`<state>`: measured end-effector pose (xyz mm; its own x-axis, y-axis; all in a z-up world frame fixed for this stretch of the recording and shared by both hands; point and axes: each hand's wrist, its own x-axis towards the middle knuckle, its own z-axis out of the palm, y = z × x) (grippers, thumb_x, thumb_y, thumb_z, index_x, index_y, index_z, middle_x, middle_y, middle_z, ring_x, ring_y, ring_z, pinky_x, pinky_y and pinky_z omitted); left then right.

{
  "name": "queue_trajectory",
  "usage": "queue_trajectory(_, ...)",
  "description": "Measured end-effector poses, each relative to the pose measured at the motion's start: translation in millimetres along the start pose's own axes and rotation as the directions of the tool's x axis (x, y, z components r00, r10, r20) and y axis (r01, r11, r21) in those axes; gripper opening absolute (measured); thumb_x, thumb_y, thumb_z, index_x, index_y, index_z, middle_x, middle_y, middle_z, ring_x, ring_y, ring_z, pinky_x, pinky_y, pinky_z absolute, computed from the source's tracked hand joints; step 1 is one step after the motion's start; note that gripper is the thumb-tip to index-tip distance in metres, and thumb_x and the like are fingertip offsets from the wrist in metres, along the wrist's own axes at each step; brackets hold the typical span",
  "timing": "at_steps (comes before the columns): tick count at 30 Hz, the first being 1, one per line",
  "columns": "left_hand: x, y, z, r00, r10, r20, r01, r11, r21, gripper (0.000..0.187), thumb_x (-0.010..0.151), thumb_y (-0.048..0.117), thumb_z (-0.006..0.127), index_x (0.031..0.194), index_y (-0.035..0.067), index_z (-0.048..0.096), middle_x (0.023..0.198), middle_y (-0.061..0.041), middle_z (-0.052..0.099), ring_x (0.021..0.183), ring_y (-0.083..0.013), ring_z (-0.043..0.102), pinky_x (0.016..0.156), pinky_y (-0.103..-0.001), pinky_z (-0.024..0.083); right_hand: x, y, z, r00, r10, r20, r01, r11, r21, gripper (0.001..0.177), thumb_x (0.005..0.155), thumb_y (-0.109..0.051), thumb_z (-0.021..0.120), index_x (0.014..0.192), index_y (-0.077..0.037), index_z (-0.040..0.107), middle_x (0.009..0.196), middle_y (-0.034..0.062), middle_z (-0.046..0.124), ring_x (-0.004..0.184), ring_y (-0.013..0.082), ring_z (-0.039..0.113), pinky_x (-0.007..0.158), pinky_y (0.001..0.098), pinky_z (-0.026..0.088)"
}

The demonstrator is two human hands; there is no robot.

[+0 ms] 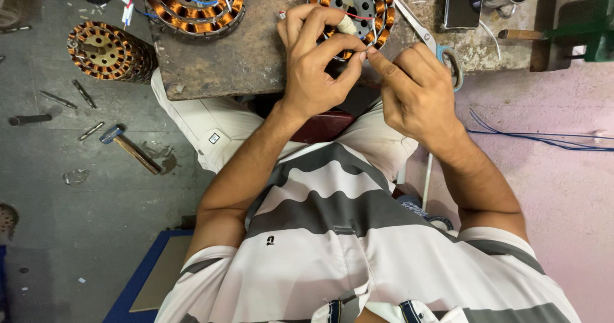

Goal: The person winds copper wire around the slots of a motor stator, secures the connections with white tape, and trims excess wire using scissors. They repeat this process for multiple stators, handling the components and tools with both hands.

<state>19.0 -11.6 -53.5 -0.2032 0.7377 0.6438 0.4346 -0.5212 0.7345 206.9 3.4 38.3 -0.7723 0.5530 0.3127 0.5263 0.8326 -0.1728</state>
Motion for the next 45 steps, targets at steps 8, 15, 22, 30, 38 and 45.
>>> queue_trajectory(8,2.3,-0.9,-3.4,1.000,0.019,0.021,-0.019,1.000,0.004,0.011,0.082,0.016,0.085,0.090,0.016,0.077,0.117,0.000,0.060,0.121,-0.0243,0.047,0.105,-0.044,0.031,1.5,6.8,-8.4,0.969,0.216,0.122,-0.238,0.948,0.211,0.042,0.086,0.010,0.063,0.125,0.001,0.077,0.078,0.0127,0.048,0.067,0.0235,0.049,0.065,0.0364,0.041)
queue_trajectory(15,3.2,-1.8,-3.0,0.999,0.036,0.013,-0.036,0.999,0.000,0.013,0.081,0.017,0.085,0.093,0.016,0.080,0.115,0.001,0.061,0.120,-0.0223,0.047,0.104,-0.044,0.031,6.9,25.8,-17.1,0.870,0.352,0.345,-0.492,0.601,0.630,0.030,0.096,0.002,0.059,0.121,0.001,0.075,0.090,0.0060,0.065,0.083,0.0110,0.061,0.073,0.0266,0.047)
queue_trajectory(22,1.7,-4.9,-0.5,0.999,0.046,-0.003,-0.046,0.999,-0.013,0.014,0.080,0.016,0.085,0.092,0.015,0.079,0.114,0.001,0.062,0.119,-0.0219,0.049,0.102,-0.043,0.031,18.7,14.4,-26.0,0.914,0.304,0.270,-0.397,0.811,0.430,0.012,0.096,-0.002,0.075,0.108,-0.002,0.074,0.099,0.0094,0.072,0.080,0.0125,0.066,0.071,0.0274,0.051)
queue_trajectory(30,2.3,-5.4,-4.5,0.999,0.044,0.018,-0.044,0.999,-0.032,0.014,0.080,0.017,0.085,0.092,0.016,0.079,0.114,0.001,0.063,0.119,-0.0222,0.049,0.102,-0.043,0.031,35.9,22.7,-13.5,0.973,0.195,0.123,-0.216,0.958,0.190,0.007,0.099,0.001,0.077,0.100,0.001,0.070,0.088,0.0105,0.061,0.070,0.0182,0.059,0.065,0.0304,0.045)
queue_trajectory(38,1.5,-7.3,-3.9,0.999,0.039,0.007,-0.039,0.996,-0.076,0.013,0.085,0.018,0.085,0.095,0.016,0.078,0.115,0.000,0.062,0.120,-0.0231,0.048,0.105,-0.044,0.032,17.9,11.1,-4.7,0.979,0.181,0.094,-0.183,0.983,0.010,0.011,0.094,0.001,0.078,0.097,-0.003,0.068,0.088,0.0083,0.061,0.078,0.0222,0.059,0.068,0.0368,0.046)
queue_trajectory(45,0.3,-7.7,-2.4,0.998,0.055,0.011,-0.054,0.997,-0.048,0.014,0.083,0.016,0.084,0.095,0.016,0.078,0.115,0.001,0.062,0.120,-0.0230,0.048,0.105,-0.044,0.031,22.3,4.0,-13.4,0.981,0.161,0.106,-0.176,0.974,0.143,0.010,0.097,0.003,0.078,0.097,-0.001,0.069,0.086,0.0083,0.058,0.071,0.0200,0.055,0.064,0.0330,0.043)
